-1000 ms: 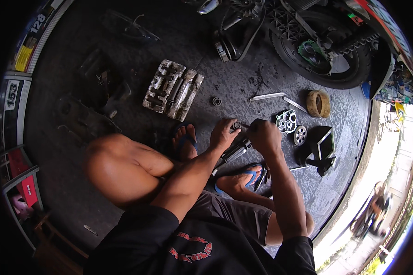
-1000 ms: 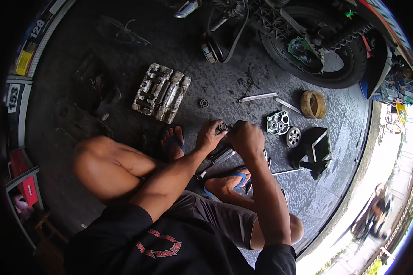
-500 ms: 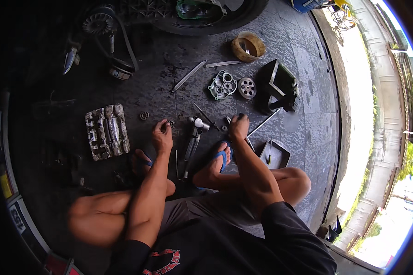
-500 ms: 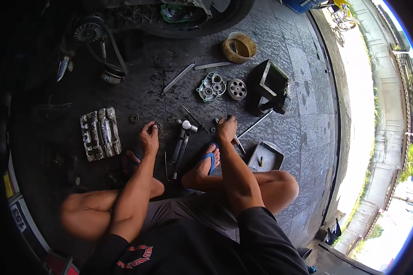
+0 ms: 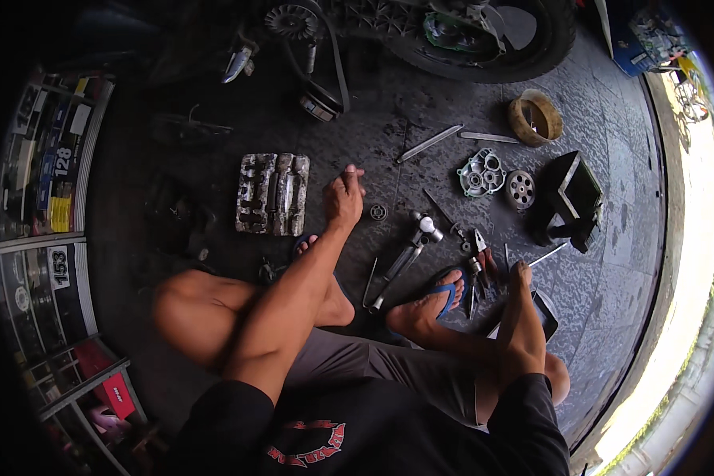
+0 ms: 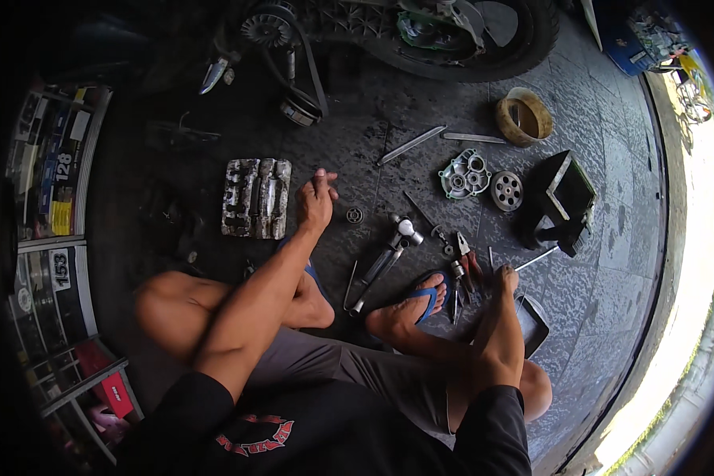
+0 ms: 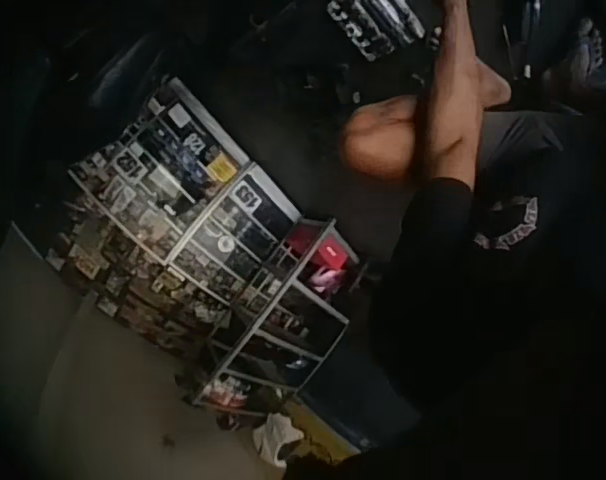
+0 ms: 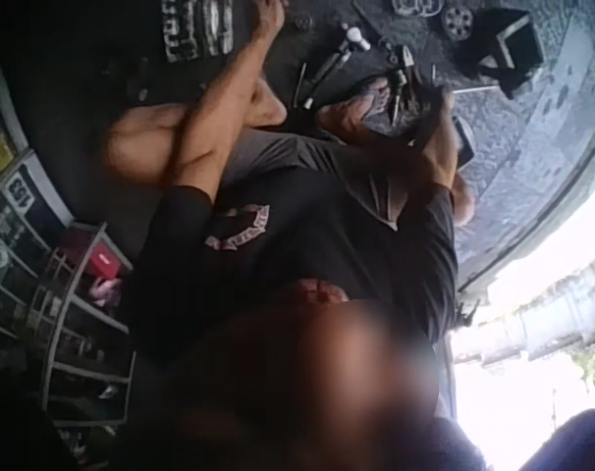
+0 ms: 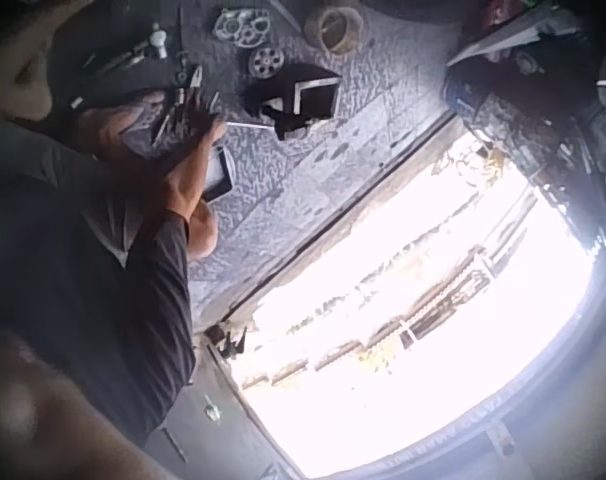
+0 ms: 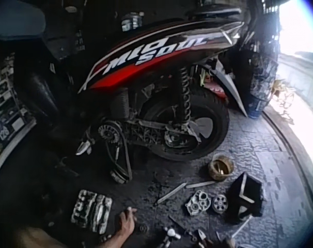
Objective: The person holds a metal motorcycle component and uses pliers to remove a circlip. They handle small bearings and use a metal rod to manipulate parts within the cylindrical housing while sitting on the floor.
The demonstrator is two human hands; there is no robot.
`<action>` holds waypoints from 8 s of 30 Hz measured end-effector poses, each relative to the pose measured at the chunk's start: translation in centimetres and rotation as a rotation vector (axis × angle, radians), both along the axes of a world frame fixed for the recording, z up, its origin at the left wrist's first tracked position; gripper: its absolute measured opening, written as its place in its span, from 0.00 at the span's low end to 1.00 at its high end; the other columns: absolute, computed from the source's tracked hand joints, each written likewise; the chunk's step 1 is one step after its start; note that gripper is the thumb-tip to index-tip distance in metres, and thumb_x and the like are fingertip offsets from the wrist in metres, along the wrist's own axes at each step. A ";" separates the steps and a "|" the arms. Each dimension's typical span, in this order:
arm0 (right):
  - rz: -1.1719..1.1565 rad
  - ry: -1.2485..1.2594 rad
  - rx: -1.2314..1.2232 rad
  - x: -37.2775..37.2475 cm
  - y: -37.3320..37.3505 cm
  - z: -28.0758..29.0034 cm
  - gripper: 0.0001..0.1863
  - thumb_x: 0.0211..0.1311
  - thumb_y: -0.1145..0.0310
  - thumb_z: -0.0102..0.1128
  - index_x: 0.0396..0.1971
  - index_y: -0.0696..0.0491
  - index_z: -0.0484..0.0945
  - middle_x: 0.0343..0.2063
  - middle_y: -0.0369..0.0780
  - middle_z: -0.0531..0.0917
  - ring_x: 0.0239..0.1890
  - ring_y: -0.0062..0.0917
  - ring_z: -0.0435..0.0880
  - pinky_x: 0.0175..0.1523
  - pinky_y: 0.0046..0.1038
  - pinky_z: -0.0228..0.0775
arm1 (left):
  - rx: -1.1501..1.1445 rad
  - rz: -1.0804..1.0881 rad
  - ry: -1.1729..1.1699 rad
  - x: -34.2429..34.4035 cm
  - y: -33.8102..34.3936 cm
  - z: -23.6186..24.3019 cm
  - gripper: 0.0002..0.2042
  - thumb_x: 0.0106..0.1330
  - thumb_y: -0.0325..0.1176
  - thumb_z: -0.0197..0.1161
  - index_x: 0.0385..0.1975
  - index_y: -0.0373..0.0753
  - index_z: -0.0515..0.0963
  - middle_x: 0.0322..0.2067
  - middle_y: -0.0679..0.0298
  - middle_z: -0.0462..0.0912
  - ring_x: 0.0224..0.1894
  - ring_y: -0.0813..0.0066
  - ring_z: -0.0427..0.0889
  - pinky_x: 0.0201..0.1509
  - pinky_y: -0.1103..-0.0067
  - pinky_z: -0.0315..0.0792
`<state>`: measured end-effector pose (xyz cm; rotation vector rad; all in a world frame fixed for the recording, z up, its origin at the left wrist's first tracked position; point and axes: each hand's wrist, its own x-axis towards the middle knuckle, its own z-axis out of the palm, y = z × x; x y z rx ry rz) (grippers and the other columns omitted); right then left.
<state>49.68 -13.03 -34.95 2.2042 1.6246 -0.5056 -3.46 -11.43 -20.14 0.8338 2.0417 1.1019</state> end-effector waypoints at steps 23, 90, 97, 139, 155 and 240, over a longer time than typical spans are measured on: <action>-0.480 1.133 0.212 -27.7 -0.2 21.1 0.20 0.65 0.57 0.48 0.36 0.60 0.79 0.27 0.42 0.81 0.29 0.26 0.80 0.32 0.29 0.71 | -0.023 -1.433 0.882 -9.3 1.5 15.5 0.20 0.65 0.48 0.58 0.21 0.36 0.83 0.19 0.48 0.80 0.25 0.46 0.81 0.31 0.61 0.75; -0.037 1.479 0.513 -34.6 -6.9 46.7 0.24 0.57 0.61 0.69 0.46 0.64 0.76 0.23 0.42 0.85 0.30 0.21 0.85 0.41 0.24 0.76 | -0.217 -1.218 0.899 -14.3 -2.0 5.9 0.15 0.63 0.43 0.60 0.28 0.35 0.83 0.27 0.48 0.84 0.33 0.49 0.85 0.39 0.60 0.78; -0.051 1.398 0.433 -34.5 -6.6 45.8 0.22 0.57 0.63 0.69 0.45 0.63 0.75 0.24 0.40 0.85 0.31 0.21 0.85 0.41 0.23 0.76 | -0.111 -1.193 0.909 -14.3 -2.1 5.9 0.14 0.62 0.41 0.62 0.25 0.35 0.82 0.23 0.48 0.83 0.28 0.49 0.84 0.35 0.60 0.78; 0.266 0.767 0.415 -40.7 0.1 11.4 0.20 0.50 0.70 0.66 0.44 0.59 0.75 0.41 0.51 0.75 0.48 0.50 0.75 0.53 0.43 0.70 | -0.182 -1.173 0.844 -14.9 -2.2 6.1 0.16 0.64 0.44 0.60 0.27 0.35 0.82 0.24 0.48 0.83 0.30 0.48 0.85 0.36 0.59 0.78; 0.234 0.739 0.392 -40.6 -0.7 12.0 0.21 0.49 0.71 0.67 0.43 0.60 0.74 0.43 0.52 0.74 0.49 0.51 0.75 0.52 0.44 0.71 | -0.215 -1.209 0.847 -14.8 -2.3 6.5 0.15 0.64 0.43 0.60 0.28 0.35 0.82 0.25 0.48 0.83 0.31 0.48 0.85 0.37 0.59 0.79; 0.008 0.329 0.202 -24.9 -2.5 23.5 0.24 0.63 0.51 0.57 0.38 0.62 0.77 0.36 0.57 0.83 0.42 0.54 0.81 0.49 0.48 0.71 | 0.029 -1.131 1.008 -14.6 -1.0 7.6 0.15 0.64 0.43 0.61 0.25 0.36 0.81 0.24 0.51 0.83 0.28 0.51 0.85 0.35 0.61 0.79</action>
